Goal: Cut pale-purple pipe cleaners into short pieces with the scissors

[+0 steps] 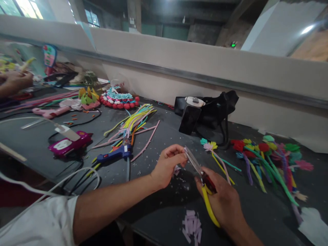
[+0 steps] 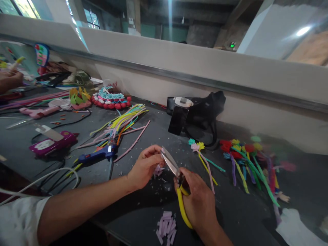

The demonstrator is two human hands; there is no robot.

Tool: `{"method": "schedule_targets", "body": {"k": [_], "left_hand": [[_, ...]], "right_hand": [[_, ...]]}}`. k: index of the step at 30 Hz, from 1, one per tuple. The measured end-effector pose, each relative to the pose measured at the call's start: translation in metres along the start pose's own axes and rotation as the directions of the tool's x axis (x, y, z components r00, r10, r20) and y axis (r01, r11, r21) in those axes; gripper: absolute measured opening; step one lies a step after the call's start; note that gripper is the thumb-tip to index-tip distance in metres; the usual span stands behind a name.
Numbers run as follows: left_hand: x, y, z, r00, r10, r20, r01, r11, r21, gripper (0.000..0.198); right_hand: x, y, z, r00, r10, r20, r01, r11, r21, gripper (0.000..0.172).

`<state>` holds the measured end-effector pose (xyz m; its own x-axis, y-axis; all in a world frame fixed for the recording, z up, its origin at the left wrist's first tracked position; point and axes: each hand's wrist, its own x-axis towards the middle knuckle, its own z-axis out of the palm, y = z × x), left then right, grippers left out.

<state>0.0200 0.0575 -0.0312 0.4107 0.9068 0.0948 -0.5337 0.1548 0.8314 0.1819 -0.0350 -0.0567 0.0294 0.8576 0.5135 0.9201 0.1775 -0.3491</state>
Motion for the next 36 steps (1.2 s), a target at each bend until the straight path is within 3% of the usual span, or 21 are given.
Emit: {"method": "schedule_targets", "body": {"k": [8, 17, 24, 36], "left_hand": [[0.001, 0.001, -0.004, 0.998, 0.065, 0.006, -0.066, 0.991, 0.112, 0.013], [0.007, 0.006, -0.006, 0.998, 0.055, 0.024, -0.058, 0.986, 0.154, 0.022], [0.008, 0.006, -0.007, 0.997, 0.068, 0.039, -0.075, 0.976, 0.202, 0.024], [0.008, 0.006, -0.008, 0.997, 0.059, 0.054, -0.069, 0.975, 0.212, 0.023]], "right_hand": [[-0.001, 0.005, -0.002, 0.999, -0.014, 0.037, 0.013, 1.0, 0.004, 0.024], [-0.001, 0.012, -0.001, 0.995, -0.095, -0.017, 0.094, 0.993, -0.071, 0.027], [-0.001, 0.016, 0.0, 0.997, -0.059, 0.051, 0.065, 0.99, -0.124, 0.029], [-0.003, 0.018, 0.0, 0.992, -0.123, 0.03, 0.125, 0.989, -0.075, 0.032]]}}
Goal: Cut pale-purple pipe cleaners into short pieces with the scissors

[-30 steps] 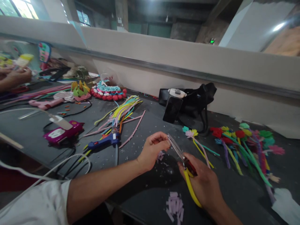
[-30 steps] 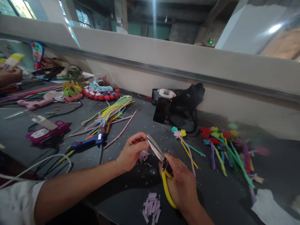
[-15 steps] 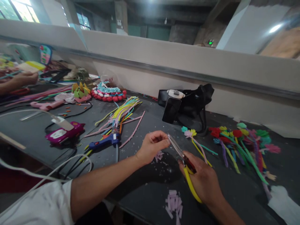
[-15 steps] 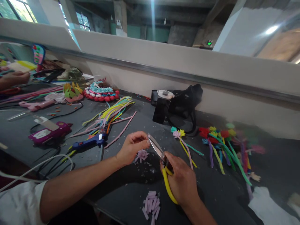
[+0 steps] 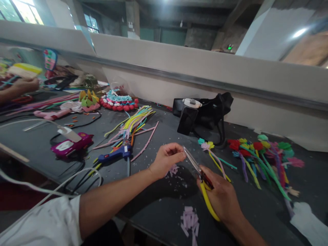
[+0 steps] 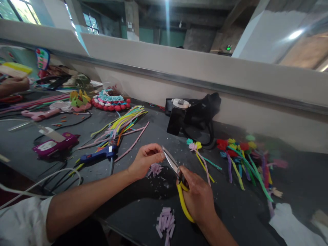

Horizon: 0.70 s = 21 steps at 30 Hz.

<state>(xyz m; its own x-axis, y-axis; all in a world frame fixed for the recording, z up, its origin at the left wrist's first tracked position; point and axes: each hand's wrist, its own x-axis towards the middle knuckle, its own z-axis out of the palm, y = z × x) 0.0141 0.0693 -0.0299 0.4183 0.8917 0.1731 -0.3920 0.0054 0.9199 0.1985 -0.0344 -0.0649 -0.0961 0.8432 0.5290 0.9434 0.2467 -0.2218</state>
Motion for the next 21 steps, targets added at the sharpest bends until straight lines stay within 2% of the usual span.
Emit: {"method": "schedule_targets", "body": {"k": [4, 17, 21], "left_hand": [[0.0, 0.0, 0.0, 1.0, -0.013, -0.002, 0.013, 1.0, -0.005, 0.023], [-0.002, -0.007, 0.0, 0.997, -0.066, 0.032, 0.068, 0.996, -0.055, 0.024], [-0.003, -0.007, 0.002, 0.996, -0.079, 0.037, 0.082, 0.994, -0.076, 0.024]], "right_hand": [[-0.003, 0.002, 0.002, 1.0, -0.011, -0.024, 0.011, 1.0, -0.004, 0.034], [0.003, -0.008, -0.004, 0.997, 0.075, 0.011, -0.074, 0.994, -0.079, 0.03], [0.003, -0.009, -0.004, 0.997, 0.078, 0.006, -0.078, 0.996, -0.048, 0.028]]}}
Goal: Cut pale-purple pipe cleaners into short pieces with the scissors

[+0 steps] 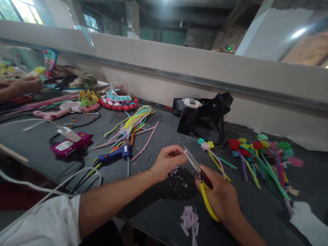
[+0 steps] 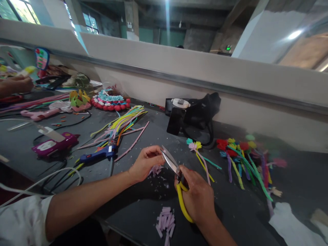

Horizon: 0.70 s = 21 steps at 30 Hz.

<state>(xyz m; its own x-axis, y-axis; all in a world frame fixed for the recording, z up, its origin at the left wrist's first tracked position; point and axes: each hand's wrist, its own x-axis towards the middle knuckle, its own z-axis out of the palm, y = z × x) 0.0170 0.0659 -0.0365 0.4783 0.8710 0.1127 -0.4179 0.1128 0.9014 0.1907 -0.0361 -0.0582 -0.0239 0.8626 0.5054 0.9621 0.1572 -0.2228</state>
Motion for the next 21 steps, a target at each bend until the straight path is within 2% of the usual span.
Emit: {"method": "schedule_targets", "body": {"k": [4, 13, 17, 21], "left_hand": [[-0.0014, 0.0025, 0.0024, 1.0, -0.007, -0.014, 0.007, 1.0, 0.004, 0.024], [-0.0013, 0.0023, 0.0019, 1.0, -0.004, -0.005, 0.004, 1.0, 0.011, 0.025], [-0.0031, -0.0001, 0.0028, 0.999, -0.021, 0.025, 0.021, 1.0, 0.01, 0.024], [-0.0043, -0.0017, 0.0034, 0.999, -0.025, 0.029, 0.024, 0.999, 0.031, 0.023]], "right_hand": [[0.0004, -0.0016, -0.0012, 1.0, -0.001, -0.003, 0.002, 0.998, 0.066, 0.028], [-0.0023, -0.0003, 0.0015, 0.999, -0.017, -0.026, 0.018, 0.999, 0.033, 0.03], [-0.0011, 0.0007, -0.0001, 1.0, -0.02, -0.009, 0.02, 1.0, -0.017, 0.031], [0.0014, -0.0027, -0.0036, 0.999, 0.01, 0.031, -0.012, 0.999, 0.043, 0.027]]}}
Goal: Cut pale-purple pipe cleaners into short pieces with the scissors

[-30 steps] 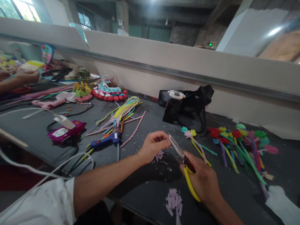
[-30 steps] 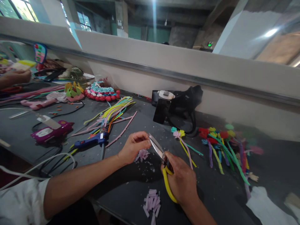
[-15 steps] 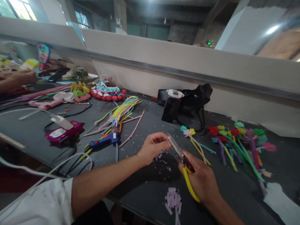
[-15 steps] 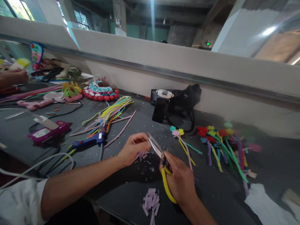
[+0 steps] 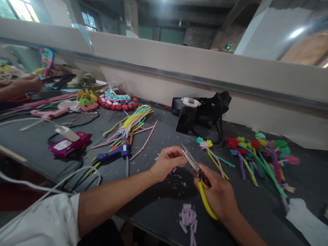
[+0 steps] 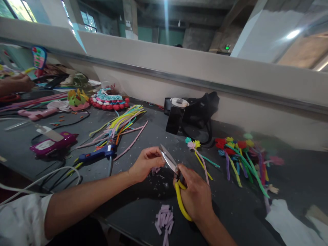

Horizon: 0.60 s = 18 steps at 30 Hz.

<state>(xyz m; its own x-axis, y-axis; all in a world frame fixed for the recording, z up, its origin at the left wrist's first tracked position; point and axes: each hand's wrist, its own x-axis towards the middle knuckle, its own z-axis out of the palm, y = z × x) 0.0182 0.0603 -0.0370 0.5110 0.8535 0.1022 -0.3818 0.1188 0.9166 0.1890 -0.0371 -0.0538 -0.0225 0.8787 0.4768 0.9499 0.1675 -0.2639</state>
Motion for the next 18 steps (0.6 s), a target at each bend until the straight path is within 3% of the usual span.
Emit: {"method": "schedule_targets", "body": {"k": [5, 12, 18], "left_hand": [[0.0005, -0.0003, -0.0003, 1.0, -0.004, 0.006, 0.004, 1.0, -0.008, 0.022], [-0.0031, -0.0038, 0.0028, 1.0, 0.0, 0.03, 0.0, 1.0, -0.005, 0.024], [-0.0033, -0.0053, 0.0026, 0.999, 0.002, 0.041, -0.002, 1.0, 0.012, 0.022]], "right_hand": [[0.0026, -0.0078, -0.0028, 0.999, 0.03, 0.026, -0.033, 0.996, 0.087, 0.024], [0.0026, -0.0083, -0.0039, 0.995, 0.092, 0.04, -0.093, 0.996, 0.014, 0.026], [0.003, -0.0112, -0.0021, 0.998, 0.07, 0.008, -0.071, 0.99, 0.126, 0.027]]}}
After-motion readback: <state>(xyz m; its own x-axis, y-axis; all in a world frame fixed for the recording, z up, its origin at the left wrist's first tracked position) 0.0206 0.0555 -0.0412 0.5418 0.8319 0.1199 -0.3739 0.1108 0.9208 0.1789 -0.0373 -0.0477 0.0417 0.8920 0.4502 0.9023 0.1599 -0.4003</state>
